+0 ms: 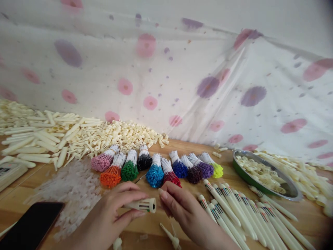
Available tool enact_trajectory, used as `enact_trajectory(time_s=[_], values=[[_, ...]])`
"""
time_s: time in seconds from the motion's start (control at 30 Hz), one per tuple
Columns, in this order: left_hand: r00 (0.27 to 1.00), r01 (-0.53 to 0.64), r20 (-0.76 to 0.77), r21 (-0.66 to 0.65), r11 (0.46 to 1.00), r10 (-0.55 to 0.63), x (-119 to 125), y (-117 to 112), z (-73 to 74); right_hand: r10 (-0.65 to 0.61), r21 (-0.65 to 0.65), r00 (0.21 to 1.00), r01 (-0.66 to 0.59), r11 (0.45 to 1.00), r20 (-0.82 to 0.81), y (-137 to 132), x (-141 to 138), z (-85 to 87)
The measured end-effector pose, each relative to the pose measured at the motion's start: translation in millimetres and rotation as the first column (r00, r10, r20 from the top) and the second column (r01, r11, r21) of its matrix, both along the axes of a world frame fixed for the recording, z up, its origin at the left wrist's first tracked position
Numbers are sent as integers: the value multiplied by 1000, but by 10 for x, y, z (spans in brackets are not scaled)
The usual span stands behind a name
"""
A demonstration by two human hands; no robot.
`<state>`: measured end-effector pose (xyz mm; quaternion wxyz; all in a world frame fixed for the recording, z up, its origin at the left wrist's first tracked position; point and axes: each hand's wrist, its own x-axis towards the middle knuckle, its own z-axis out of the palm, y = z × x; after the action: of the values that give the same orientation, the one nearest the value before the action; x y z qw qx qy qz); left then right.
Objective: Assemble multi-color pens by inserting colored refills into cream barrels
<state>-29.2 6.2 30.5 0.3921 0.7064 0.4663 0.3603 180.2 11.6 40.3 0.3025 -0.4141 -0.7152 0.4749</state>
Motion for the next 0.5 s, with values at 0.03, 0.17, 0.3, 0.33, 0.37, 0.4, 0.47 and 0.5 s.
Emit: enact_trajectory(time_s=[0.03,0.17,0.3,0.33,0.37,0.4,0.47,0.5], values=[[1000,6,28,-50,999,-4,-3,0,9,-12,123,999,7,992,37,4,38,36],[995,29,96,-183,983,-11,-18,6,18,-7,580,990,-77,811,142,-15,143,138],[990,68,134,-190,979,-43,-22,14,22,-37,720,989,-79,690,144,-42,106,113],[989,79,137,-191,978,-54,-20,14,31,-35,730,992,-67,681,124,-44,84,103],[988,89,138,-194,977,-62,-17,14,43,-30,735,994,-56,676,102,-45,64,98],[988,96,139,-199,975,-69,-13,13,57,-19,739,996,-49,672,84,-43,50,99],[988,107,131,-209,972,-81,-7,12,82,-12,744,998,-34,667,57,-34,47,121],[989,108,122,-213,971,-83,-8,13,89,-27,736,998,-26,677,60,-26,61,138]])
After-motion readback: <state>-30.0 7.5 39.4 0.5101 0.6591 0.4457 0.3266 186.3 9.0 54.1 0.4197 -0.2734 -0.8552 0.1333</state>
